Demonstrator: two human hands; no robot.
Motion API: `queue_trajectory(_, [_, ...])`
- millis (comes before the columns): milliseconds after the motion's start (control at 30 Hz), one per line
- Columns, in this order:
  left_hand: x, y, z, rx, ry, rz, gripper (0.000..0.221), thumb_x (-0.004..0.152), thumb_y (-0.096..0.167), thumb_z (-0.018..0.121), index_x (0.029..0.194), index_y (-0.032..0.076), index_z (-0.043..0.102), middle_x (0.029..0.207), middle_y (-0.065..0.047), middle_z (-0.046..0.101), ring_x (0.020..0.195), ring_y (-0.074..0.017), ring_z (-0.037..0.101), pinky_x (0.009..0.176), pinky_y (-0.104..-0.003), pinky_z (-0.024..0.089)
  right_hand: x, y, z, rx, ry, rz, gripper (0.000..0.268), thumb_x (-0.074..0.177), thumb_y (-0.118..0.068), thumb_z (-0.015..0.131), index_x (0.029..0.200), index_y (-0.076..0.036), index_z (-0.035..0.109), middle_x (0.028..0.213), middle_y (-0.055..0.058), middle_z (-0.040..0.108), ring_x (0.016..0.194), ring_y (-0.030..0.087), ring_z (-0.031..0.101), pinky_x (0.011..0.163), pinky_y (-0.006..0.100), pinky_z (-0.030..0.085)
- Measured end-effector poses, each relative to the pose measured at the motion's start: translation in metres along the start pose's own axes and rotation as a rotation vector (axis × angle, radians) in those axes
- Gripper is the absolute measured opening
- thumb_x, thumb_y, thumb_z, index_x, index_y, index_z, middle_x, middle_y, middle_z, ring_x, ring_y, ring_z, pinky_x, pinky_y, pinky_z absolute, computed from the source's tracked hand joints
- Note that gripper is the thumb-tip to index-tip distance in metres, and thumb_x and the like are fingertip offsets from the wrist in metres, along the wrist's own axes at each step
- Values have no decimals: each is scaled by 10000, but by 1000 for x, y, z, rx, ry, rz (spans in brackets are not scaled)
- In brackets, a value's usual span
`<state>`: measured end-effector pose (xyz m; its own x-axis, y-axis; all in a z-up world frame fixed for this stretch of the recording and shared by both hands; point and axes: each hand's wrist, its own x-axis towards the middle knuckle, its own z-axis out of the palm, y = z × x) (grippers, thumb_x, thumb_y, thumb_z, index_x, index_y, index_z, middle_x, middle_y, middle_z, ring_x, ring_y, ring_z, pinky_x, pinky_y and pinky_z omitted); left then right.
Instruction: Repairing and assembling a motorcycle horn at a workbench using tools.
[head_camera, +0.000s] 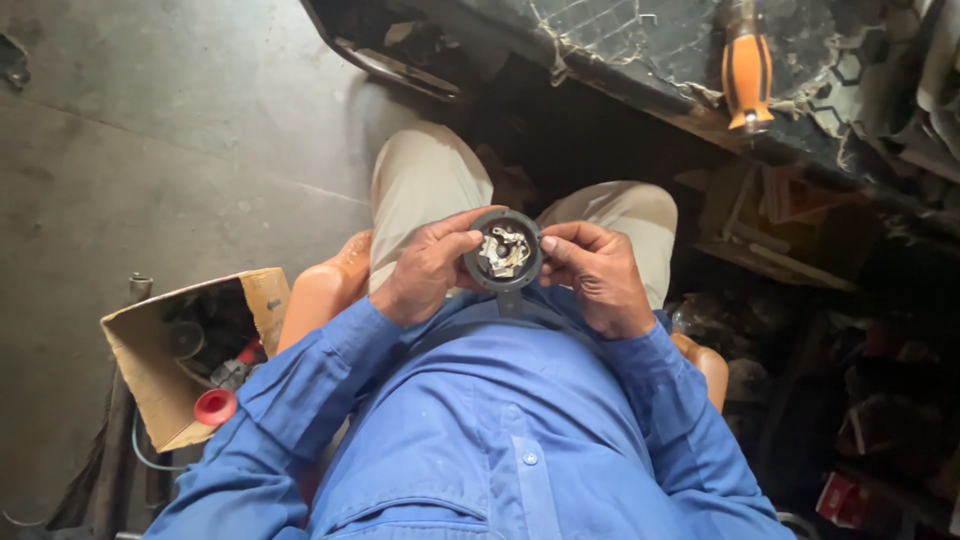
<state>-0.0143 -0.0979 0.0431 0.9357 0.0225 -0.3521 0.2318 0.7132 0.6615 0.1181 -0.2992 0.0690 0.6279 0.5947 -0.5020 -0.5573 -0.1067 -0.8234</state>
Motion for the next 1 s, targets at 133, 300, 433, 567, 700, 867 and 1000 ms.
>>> queue_trajectory(133, [0, -3, -4, 30, -2, 6, 515, 1018, 204, 489, 1497, 16, 516, 1260, -120, 686, 1042, -201, 704, 830, -397, 635, -1, -1, 2, 0, 15, 3, 152, 956, -81, 707, 1039, 45, 721, 861, 103, 740, 724, 150, 707, 653, 302, 614])
queue_trajectory(300, [-1, 3, -4, -26, -35, -1, 546, 1020, 282, 499, 1493, 8, 513, 1268, -118, 686, 1065, -210, 709, 846, -417, 635, -4, -5, 5, -4, 28, 12, 152, 958, -79, 710, 1048, 43, 719, 871, 98, 735, 731, 149, 706, 666, 299, 616])
queue_trajectory(433, [-2, 6, -6, -39, -58, 1, 569, 1023, 312, 490, 1497, -3, 499, 1270, -130, 684, 1067, -224, 712, 853, -437, 638, -4, -8, 8, -4, 15, 2, 151, 971, -74, 708, 1056, 50, 715, 885, 99, 733, 741, 150, 702, 676, 297, 618])
queue_trajectory(567, [-2, 7, -5, -33, -67, 3, 576, 1022, 309, 484, 1504, -7, 491, 1265, -139, 684, 1055, -227, 714, 837, -430, 637, -4, -10, 9, 2, 3, -3, 150, 978, -73, 702, 1057, 53, 713, 884, 105, 731, 746, 154, 703, 678, 299, 620])
queue_trajectory(700, [-2, 4, -7, -39, -61, -4, 578, 1023, 315, 484, 1510, 4, 492, 1274, -135, 682, 1065, -229, 709, 835, -417, 629, -5, -10, 10, -21, 13, -18, 160, 982, -71, 695, 1066, 64, 712, 884, 117, 736, 736, 161, 705, 673, 298, 616])
queue_trajectory(867, [8, 5, -13, -19, -36, 43, 570, 1019, 337, 479, 1499, 31, 510, 1281, -119, 676, 1085, -238, 693, 828, -424, 608, -6, -31, 18, -252, 115, -185, 184, 960, -84, 680, 1076, 52, 726, 895, 96, 761, 727, 140, 724, 666, 271, 618])
queue_trajectory(1000, [8, 9, -13, -75, -16, 60, 571, 1005, 372, 456, 1464, 39, 524, 1281, -123, 684, 1112, -263, 692, 876, -476, 608, -10, -68, 39, -505, 192, -495, 159, 971, -74, 709, 1083, 34, 741, 886, 81, 747, 742, 106, 690, 671, 242, 578])
